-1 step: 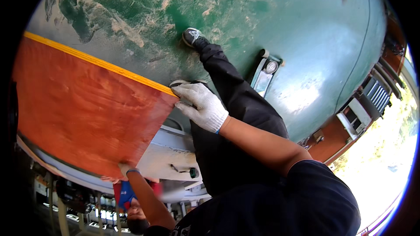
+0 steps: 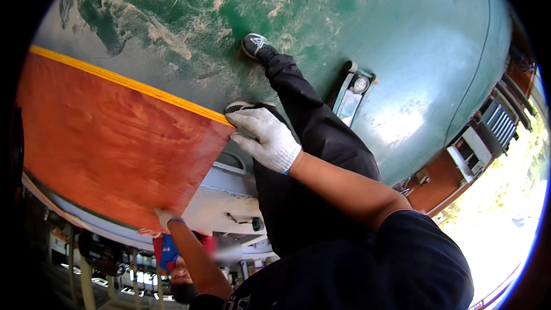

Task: The person assists two coworkers in a workshop by lifting and positioning a large red wooden board onto a white vehicle body. The person then uses a tape measure and a marker to measure and mark lines on the board while it is held in place by the coworkers.

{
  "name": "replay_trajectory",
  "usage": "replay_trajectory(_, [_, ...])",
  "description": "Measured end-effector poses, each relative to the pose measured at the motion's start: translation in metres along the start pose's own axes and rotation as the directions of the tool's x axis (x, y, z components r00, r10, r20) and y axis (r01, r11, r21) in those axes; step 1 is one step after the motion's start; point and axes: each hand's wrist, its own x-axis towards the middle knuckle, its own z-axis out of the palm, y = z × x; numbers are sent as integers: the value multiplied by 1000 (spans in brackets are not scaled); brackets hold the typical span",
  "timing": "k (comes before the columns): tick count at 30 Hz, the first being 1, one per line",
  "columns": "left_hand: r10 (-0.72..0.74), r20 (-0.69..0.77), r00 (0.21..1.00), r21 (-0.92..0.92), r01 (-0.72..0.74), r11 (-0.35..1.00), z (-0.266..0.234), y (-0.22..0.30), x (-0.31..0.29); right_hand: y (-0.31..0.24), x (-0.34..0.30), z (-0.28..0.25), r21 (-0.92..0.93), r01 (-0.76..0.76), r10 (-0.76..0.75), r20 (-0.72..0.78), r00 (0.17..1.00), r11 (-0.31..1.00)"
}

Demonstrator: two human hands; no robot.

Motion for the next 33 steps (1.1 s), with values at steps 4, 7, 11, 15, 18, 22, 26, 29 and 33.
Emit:
replay_trajectory(4, [698,-202,687,-69,-721,690,13,125,-129,8,-2,-1,140,-114,111,29,993,984])
replay_trajectory(7, [991,-76,107,76,-991,113,11,211,-208,18,-11,6,592,-390,430,80,899,705])
replay_trajectory(11, [769,229,-597,-45,-796,-604,28,288,-285,48,-1,31,898,-437,725,270,634,47])
replay_trajectory(15, [576,495,-650,105,-614,-783,52,299,-311,44,18,66,948,-173,831,316,459,-265])
replay_trajectory(18, [560,506,-657,115,-591,-798,57,299,-307,27,46,94,773,130,602,365,711,-622])
replay_trajectory(22, [549,447,-707,110,-565,-818,57,300,-310,72,13,125,705,203,495,236,836,-680])
replay_trajectory(26, [551,452,-701,109,-570,-814,59,298,-306,78,17,120,898,188,875,311,372,-399])
replay_trajectory(29, [549,443,-709,98,-570,-816,57,298,-305,19,54,96,875,117,871,438,224,-470])
replay_trajectory(33, [556,421,-717,73,-584,-808,56,299,-305,37,38,104,936,42,916,332,224,-349])
